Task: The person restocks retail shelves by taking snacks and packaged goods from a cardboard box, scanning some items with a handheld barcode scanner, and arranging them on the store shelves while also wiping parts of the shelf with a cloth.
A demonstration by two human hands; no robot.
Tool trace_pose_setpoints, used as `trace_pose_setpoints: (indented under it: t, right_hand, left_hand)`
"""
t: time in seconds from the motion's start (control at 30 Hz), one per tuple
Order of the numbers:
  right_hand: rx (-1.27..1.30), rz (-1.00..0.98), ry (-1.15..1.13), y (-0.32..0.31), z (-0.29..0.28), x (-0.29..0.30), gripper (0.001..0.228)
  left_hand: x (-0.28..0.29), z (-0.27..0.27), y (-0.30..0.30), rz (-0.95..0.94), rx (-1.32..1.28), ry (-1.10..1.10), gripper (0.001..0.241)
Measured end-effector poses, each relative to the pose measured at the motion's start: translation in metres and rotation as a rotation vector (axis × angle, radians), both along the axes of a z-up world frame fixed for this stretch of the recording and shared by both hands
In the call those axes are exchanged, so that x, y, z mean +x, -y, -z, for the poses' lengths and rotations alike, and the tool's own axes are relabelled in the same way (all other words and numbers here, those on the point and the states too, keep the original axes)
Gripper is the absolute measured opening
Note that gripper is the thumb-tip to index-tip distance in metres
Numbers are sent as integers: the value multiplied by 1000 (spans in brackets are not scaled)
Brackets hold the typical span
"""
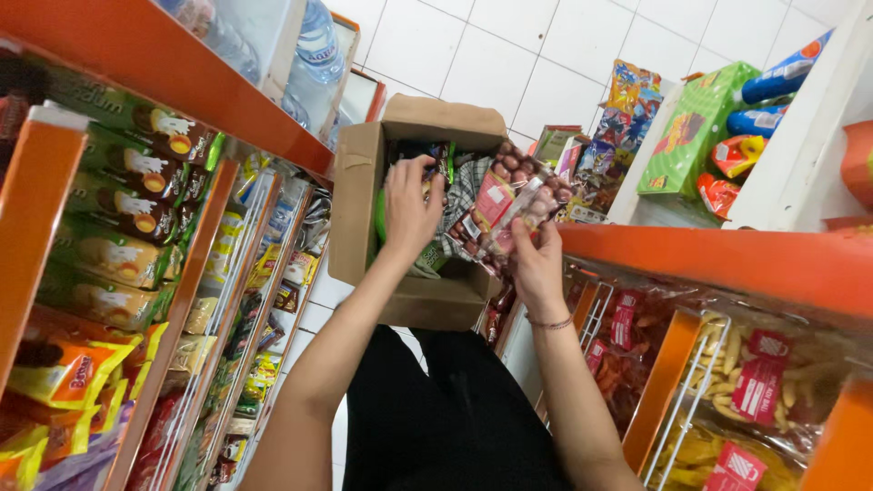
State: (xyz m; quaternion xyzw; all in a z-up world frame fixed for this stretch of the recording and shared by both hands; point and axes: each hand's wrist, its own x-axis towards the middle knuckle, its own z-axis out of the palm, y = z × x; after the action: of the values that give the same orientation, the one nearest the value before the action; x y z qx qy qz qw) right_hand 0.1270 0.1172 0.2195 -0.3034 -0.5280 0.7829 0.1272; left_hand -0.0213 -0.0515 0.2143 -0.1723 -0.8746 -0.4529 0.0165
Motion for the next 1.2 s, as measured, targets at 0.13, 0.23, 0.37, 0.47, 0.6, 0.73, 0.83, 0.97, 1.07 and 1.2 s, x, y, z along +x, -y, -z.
trace_pose_setpoints:
  t: [0.13,0.23,0.37,0.47,0.6,0.73,0.83,0.97,1.07,1.2]
  right_hand:
    - [-86,-205,-156,39,-33,-6,46]
    - [-230,-458,-456,77,-86,-12,66]
    - [-117,-586,-450,109,-132,-24,84]
    - [463,-741,-362,118,-138,-40,106]
    - [27,-1027,-359,148,-133,-53,103]
    - [135,-1185,-288,188,-142,-51,95]
    - [221,-1309,-377,216,-156,-50,92]
    - [207,-1419,-386,242,-176,-46,87]
    - [229,-1528,-232,255,-189,-48,77]
    - [263,-1575,-92,287,-196,-41,72]
  left_hand:
    - [56,-106,28,178,317,-210,72]
    - [74,-138,43,-5,297,-175,85]
    - [76,-127,86,-170,686,244,52]
    - [84,-124,128,-222,728,178,43]
    - [111,-147,166,-238,706,107,39]
    - [121,-178,209,-375,416,-130,27]
    - [116,-193,242,-573,843,193,14]
    - [128,-205,270,-668,843,153,7]
    - [141,-217,291,-722,841,37,6]
    - [155,-239,325,-809,825,-56,8]
